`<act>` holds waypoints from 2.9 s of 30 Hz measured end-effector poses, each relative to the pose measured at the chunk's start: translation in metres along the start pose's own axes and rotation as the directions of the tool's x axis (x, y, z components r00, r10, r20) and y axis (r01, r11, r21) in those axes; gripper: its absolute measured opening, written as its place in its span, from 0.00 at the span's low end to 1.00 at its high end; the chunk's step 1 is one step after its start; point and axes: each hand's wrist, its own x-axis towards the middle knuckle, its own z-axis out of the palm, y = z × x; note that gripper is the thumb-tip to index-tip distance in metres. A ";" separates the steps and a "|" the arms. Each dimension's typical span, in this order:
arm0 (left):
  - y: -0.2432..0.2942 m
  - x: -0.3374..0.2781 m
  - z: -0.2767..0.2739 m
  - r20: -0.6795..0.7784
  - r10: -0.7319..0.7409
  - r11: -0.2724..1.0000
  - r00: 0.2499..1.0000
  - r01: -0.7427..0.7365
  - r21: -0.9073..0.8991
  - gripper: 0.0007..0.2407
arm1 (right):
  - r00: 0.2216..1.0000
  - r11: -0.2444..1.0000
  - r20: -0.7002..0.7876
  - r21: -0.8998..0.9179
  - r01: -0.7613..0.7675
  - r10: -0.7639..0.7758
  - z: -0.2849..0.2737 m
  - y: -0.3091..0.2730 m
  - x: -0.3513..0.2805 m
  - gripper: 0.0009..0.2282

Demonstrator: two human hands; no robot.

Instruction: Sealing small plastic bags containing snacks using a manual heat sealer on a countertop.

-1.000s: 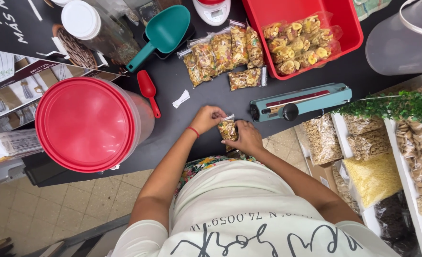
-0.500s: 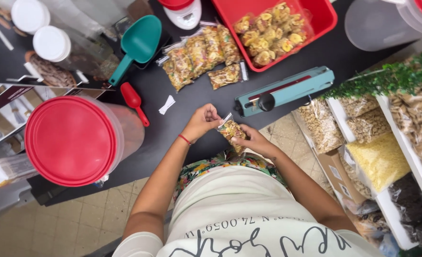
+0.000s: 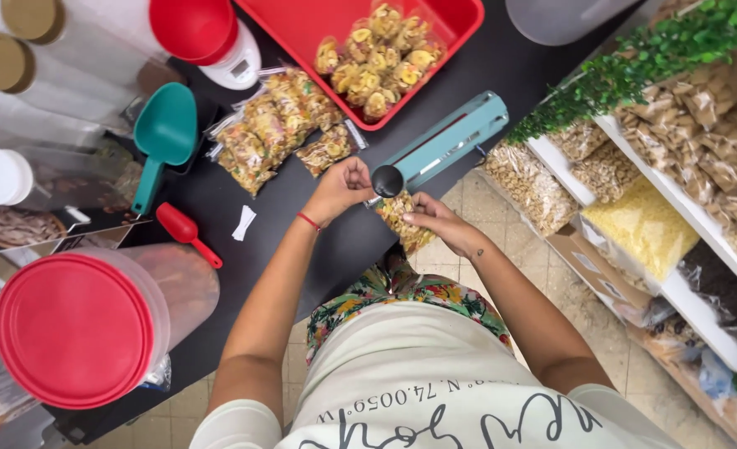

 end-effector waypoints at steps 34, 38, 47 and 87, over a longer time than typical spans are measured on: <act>0.132 0.032 0.084 0.002 0.146 0.610 0.989 -0.091 0.787 0.22 | 0.982 0.979 -0.188 0.192 0.065 -0.028 -0.089 0.024 0.022 0.18; 0.119 0.030 0.079 -0.056 0.173 0.559 0.983 -0.051 0.828 0.21 | 0.980 0.978 -0.196 0.201 0.060 -0.020 -0.089 0.026 0.024 0.18; 0.088 0.032 0.070 -0.082 0.244 0.523 0.966 -0.060 0.850 0.19 | 0.979 0.982 -0.200 0.172 0.077 -0.042 -0.096 0.037 0.026 0.18; 0.067 0.043 0.058 -0.324 -0.025 0.496 0.946 0.293 0.817 0.18 | 0.978 0.994 -0.181 0.064 -0.091 0.101 -0.081 -0.013 0.010 0.18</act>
